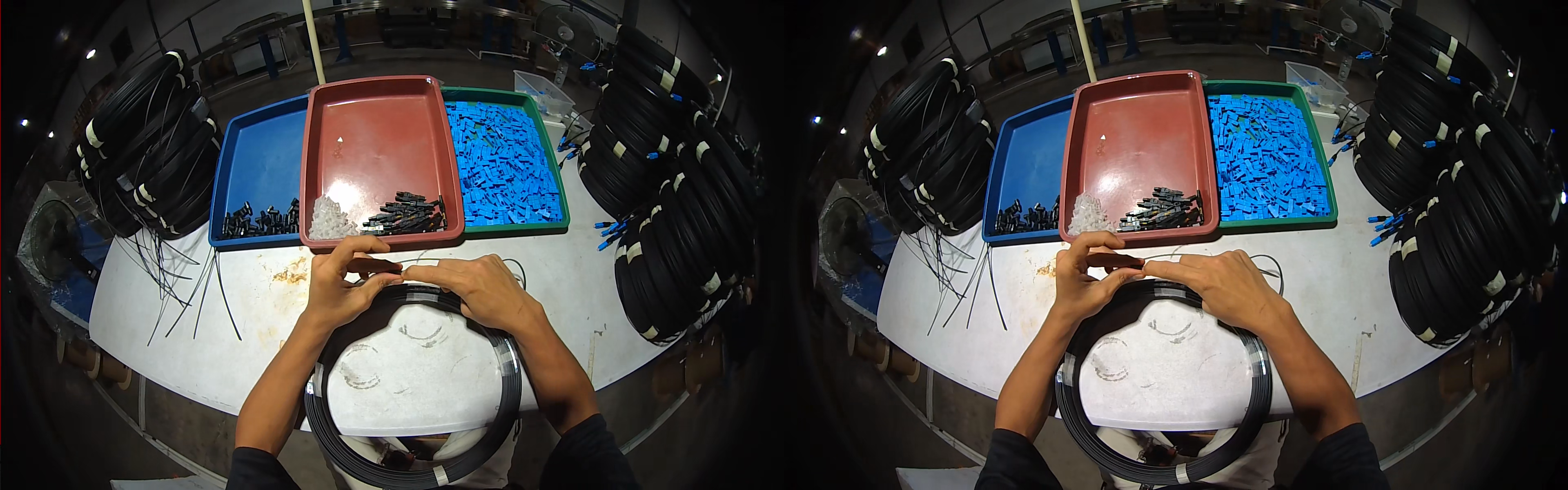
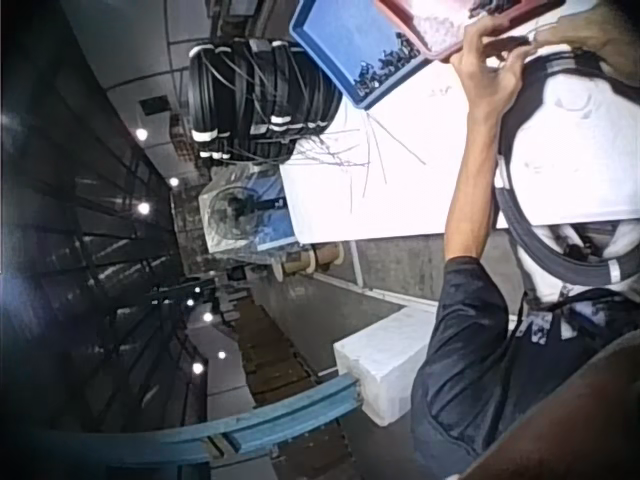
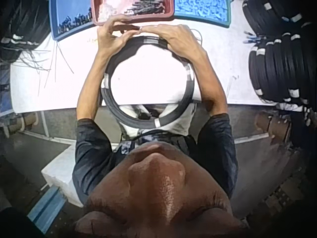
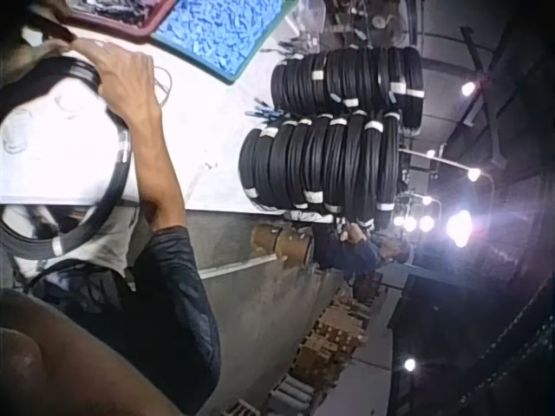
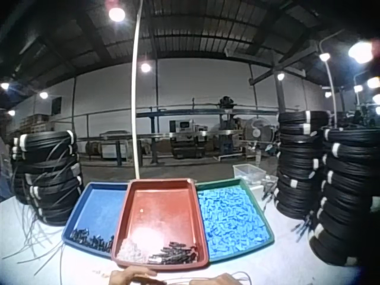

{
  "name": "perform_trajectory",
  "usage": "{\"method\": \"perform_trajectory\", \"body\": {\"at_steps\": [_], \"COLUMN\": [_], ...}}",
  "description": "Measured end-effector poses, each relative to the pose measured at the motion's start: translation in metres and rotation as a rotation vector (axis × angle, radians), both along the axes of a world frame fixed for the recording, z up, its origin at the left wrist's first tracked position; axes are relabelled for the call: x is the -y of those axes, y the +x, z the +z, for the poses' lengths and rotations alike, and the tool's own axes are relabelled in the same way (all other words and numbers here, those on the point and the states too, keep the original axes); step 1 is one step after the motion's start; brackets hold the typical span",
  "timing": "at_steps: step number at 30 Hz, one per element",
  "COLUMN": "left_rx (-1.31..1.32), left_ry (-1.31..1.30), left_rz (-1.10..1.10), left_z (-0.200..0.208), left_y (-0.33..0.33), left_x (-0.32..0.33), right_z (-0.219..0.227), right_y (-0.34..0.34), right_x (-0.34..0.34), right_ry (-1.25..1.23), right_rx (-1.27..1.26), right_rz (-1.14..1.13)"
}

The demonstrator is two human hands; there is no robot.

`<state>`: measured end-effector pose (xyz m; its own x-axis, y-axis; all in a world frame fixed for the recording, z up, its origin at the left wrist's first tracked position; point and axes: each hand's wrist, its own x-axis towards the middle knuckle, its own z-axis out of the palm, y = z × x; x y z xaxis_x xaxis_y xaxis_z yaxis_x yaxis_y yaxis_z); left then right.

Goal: The person stacks coiled cables on the work table, places a new coiled cable in front of them, and attaches plastic connector parts onto the cable ends by hand.

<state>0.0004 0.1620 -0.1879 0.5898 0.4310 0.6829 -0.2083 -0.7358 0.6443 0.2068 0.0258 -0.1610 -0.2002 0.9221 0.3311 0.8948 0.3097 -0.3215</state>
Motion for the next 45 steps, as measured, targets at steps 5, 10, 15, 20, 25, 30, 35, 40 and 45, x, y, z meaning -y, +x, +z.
{"method": "perform_trajectory", "body": {"at_steps": [5, 10, 15, 20, 25, 30, 35, 40, 45], "left_rx": [-0.062, -0.114, -0.153, -0.146, -0.183, 0.188, 0.303, 0.121, 0.040], "left_ry": [-0.119, -0.059, -0.072, 0.004, -0.001, -0.441, -0.279, -0.011, 0.005], "left_rz": [0.074, 0.017, -0.001, -0.009, -0.025, -0.051, 0.413, 0.697, 0.671], "left_z": [0.007, 0.014, 0.014, 0.011, 0.015, 0.005, 0.005, 0.006, 0.009], "left_y": [0.002, -0.002, 0.000, -0.001, -0.004, -0.012, -0.048, -0.055, -0.044], "left_x": [0.008, 0.006, 0.009, 0.006, 0.004, -0.026, -0.060, -0.063, -0.062], "right_z": [0.003, -0.009, -0.018, -0.018, -0.014, -0.022, -0.024, -0.022, -0.025], "right_y": [0.002, -0.003, -0.004, -0.006, -0.009, -0.008, -0.008, -0.005, -0.005], "right_x": [0.004, -0.001, -0.003, -0.002, -0.003, -0.008, -0.010, -0.008, -0.009], "right_ry": [-0.071, 0.262, 0.327, 0.297, 0.292, 0.396, 0.415, 0.429, 0.469], "right_rx": [0.060, -0.047, -0.142, -0.137, -0.120, -0.200, -0.256, -0.286, -0.279], "right_rz": [-0.005, 0.126, 0.159, 0.154, 0.161, 0.110, 0.111, 0.095, 0.093]}}
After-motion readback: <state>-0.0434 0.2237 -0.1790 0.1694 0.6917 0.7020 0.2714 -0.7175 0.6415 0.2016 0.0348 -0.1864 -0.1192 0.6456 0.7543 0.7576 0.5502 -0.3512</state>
